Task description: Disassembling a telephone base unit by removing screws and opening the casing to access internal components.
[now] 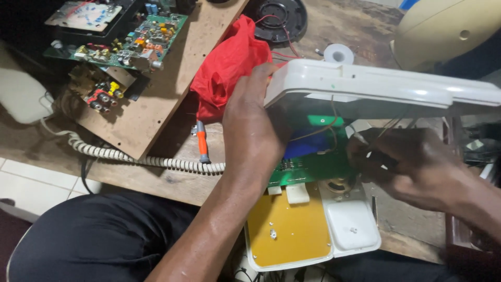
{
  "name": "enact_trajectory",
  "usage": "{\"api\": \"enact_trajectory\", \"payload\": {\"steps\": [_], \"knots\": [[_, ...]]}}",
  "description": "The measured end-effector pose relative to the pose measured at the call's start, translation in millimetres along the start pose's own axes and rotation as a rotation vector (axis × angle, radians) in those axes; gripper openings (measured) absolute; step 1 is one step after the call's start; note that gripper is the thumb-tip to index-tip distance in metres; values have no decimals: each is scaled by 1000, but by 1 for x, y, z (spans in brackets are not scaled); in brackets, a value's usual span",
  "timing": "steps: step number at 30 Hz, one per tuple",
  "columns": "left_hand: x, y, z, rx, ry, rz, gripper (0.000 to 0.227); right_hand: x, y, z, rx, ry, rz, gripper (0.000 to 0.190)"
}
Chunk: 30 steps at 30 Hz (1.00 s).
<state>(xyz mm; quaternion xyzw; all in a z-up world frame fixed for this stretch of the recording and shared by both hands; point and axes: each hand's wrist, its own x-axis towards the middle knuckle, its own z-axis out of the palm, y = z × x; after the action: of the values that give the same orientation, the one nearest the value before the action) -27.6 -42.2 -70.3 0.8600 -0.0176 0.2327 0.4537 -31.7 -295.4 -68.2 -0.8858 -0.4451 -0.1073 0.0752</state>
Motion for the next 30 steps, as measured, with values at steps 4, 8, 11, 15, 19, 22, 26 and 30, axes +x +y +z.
{"api": "enact_trajectory", "payload": {"steps": [4, 8, 11, 15, 19, 22, 26, 30], "knots": [[0, -3, 2, 3, -42, -11, 66, -1, -2, -3, 48, -33, 109, 23], [2, -2, 2, -9, -41, -7, 63, 7, -8, -9, 77, 22, -16, 21], [3, -1, 1, 31, -73, -47, 62, 7, -19, -12, 209, -53, 304, 15], [10, -1, -1, 52, -89, -70, 59, 3, -14, -4, 39, -35, 187, 15], [-6, -2, -11, 338, -106, -22, 96, 12, -23, -8, 320, -121, 508, 8], [-38, 24, -30, 312, 0, 17, 43, 14, -20, -11, 284, -151, 468, 8], [-72, 51, -9, 5, -67, 206, 8, 30, -27, -24, 115, -602, 961, 25], [-71, 36, 23, 153, -287, 334, 40, -19, 14, -32, 219, -343, 749, 38]]}}
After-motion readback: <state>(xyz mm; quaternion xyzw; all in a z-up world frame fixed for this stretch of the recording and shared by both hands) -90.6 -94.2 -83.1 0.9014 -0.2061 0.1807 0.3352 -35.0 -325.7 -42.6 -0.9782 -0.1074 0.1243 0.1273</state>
